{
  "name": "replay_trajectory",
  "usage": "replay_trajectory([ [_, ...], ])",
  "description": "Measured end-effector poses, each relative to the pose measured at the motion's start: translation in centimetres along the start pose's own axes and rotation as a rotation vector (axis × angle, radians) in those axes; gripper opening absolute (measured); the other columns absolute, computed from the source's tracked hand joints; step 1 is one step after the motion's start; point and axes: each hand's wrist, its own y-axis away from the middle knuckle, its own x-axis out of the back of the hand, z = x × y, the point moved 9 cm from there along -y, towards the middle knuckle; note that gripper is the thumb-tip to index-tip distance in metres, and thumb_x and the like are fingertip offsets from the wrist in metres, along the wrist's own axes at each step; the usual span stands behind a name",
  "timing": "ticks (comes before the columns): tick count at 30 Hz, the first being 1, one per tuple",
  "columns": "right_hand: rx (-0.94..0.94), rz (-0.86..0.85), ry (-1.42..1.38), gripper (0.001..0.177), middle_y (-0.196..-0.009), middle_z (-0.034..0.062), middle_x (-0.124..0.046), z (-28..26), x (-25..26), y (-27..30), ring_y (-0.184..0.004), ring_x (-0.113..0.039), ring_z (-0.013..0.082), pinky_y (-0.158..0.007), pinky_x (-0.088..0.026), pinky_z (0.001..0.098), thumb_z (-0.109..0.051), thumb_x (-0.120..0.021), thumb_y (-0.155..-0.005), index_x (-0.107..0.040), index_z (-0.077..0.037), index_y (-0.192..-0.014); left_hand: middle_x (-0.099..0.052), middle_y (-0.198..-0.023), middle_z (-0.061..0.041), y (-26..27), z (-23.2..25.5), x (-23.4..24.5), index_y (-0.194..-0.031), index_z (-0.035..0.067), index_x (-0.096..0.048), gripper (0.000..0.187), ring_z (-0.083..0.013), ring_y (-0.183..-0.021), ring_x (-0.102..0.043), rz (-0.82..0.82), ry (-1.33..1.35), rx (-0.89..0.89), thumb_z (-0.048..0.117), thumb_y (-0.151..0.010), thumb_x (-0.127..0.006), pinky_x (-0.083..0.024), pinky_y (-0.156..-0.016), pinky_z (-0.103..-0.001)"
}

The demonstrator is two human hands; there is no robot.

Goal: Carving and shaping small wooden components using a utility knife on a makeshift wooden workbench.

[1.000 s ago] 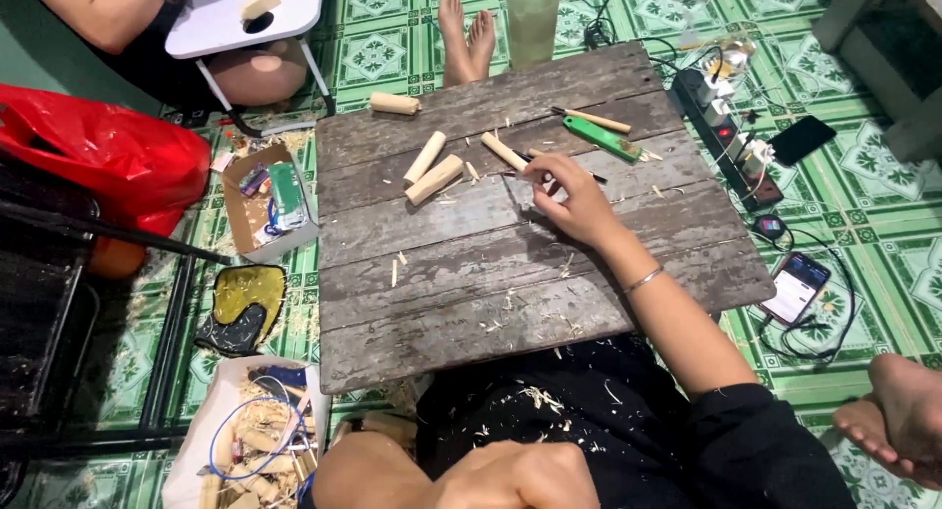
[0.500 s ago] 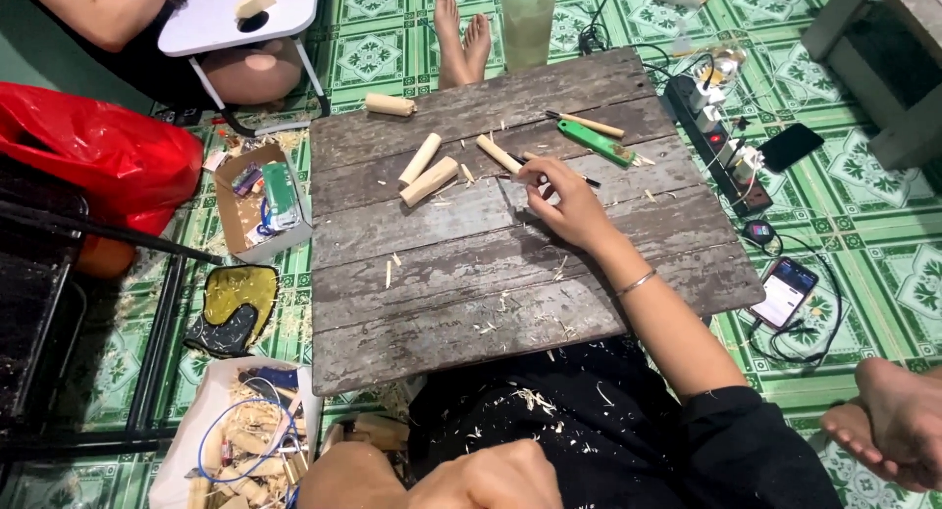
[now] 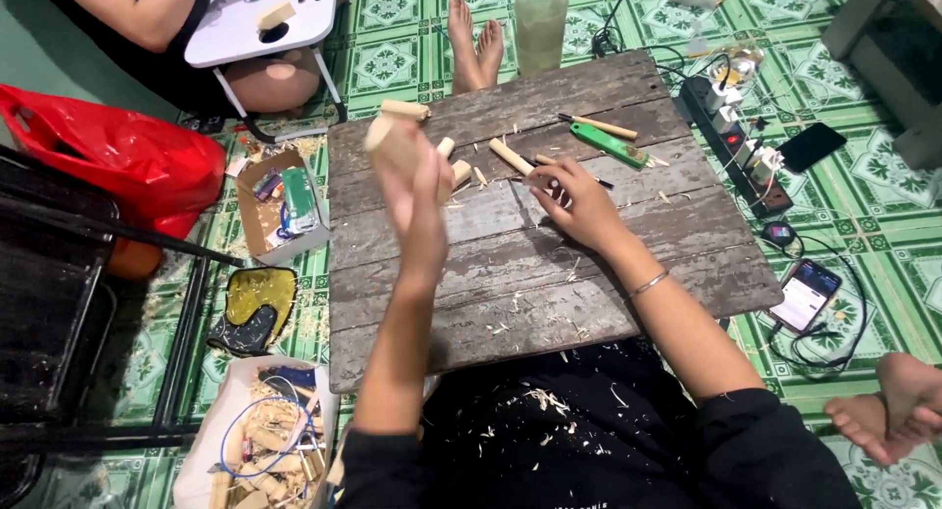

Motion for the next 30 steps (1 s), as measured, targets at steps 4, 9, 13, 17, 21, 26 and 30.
replay_trajectory([
  [4, 0.202, 0.004, 0.151, 0.025, -0.092, 0.0092, -0.066, -3.5, 0.3, 0.0, -0.072, -0.07, 0.0279, -0.059, -0.058, 0.0356, -0.005, -0.074, -0.091, -0.072, -0.011, -0.115, -0.041, -0.103, -0.003, -1.1, -8.9, 2.4, -0.137, 0.008, -0.041, 0.034, -0.0083, -0.08, -0.05, 0.187, -0.103, 0.032, 0.02, -0.105, -0.042, -0.046, -0.071, -0.021],
  [9, 0.412, -0.077, 0.323, 0.021, -0.097, 0.007, -0.072, -2.6, -2.5, 1.5, -0.084, -0.073, 0.0275, -0.071, -0.059, 0.037, -0.014, -0.069, -0.094, -0.073, -0.014, -0.114, -0.047, -0.102, -0.012, 1.0, -15.3, 5.9, -0.139, 0.008, -0.048, 0.038, -0.0201, -0.08, -0.059, 0.213, -0.39, -0.034, 0.026, -0.107, -0.041, -0.053, -0.073, -0.03],
  [13, 0.551, -0.123, 0.42, 0.03, -0.098, 0.0127, -0.073, -2.1, -4.8, 2.6, -0.089, -0.074, 0.0303, -0.076, -0.06, 0.04, -0.011, -0.076, -0.085, -0.073, -0.009, -0.115, -0.046, -0.107, -0.016, 2.0, -13.6, 5.7, -0.142, 0.005, -0.043, 0.041, -0.0344, -0.096, -0.054, 0.168, -0.636, -0.095, 0.023, -0.106, -0.041, -0.044, -0.096, -0.045],
  [17, 0.611, -0.133, 0.478, 0.03, -0.096, 0.0122, -0.073, -2.2, -5.2, 3.1, -0.084, -0.073, 0.0286, -0.072, -0.059, 0.0388, -0.011, -0.073, -0.088, -0.072, -0.009, -0.118, -0.045, -0.107, -0.015, 2.0, -12.3, 5.1, -0.141, 0.005, -0.044, 0.04, -0.0296, -0.099, -0.052, 0.158, -0.589, -0.086, 0.023, -0.106, -0.04, -0.043, -0.1, -0.042],
  [21, 0.627, -0.159, 0.518, 0.029, -0.099, 0.008, -0.073, -0.6, -6.0, 4.3, -0.085, -0.074, 0.025, -0.074, -0.06, 0.0359, -0.019, -0.07, -0.093, -0.071, -0.014, -0.122, -0.045, -0.117, -0.017, 3.3, -14.0, 4.2, -0.144, 0.002, -0.04, 0.044, -0.0349, -0.109, -0.05, 0.147, -0.528, -0.056, 0.021, -0.105, -0.038, -0.037, -0.108, -0.047],
  [26, 0.629, -0.113, 0.46, 0.03, -0.098, 0.015, -0.073, 0.8, -6.0, 4.8, -0.084, -0.075, 0.0296, -0.072, -0.061, 0.0384, -0.023, -0.06, -0.099, -0.07, -0.013, -0.126, -0.043, -0.132, -0.025, 4.2, -16.5, 3.8, -0.145, -0.006, -0.038, 0.046, -0.0461, -0.129, -0.045, 0.073, -0.59, -0.04, 0.011, -0.103, -0.037, -0.03, -0.116, -0.053],
  [30, 0.593, -0.037, 0.434, 0.034, -0.106, 0.0158, -0.074, -1.3, -3.4, 3.9, -0.09, -0.075, 0.0303, -0.074, -0.061, 0.0387, -0.024, -0.053, -0.102, -0.07, -0.014, -0.13, -0.039, -0.14, -0.032, 5.3, -18.9, 3.8, -0.146, -0.01, -0.036, 0.052, -0.0503, -0.136, -0.038, 0.019, -0.591, 0.016, 0.017, -0.101, -0.037, -0.025, -0.118, -0.056],
])
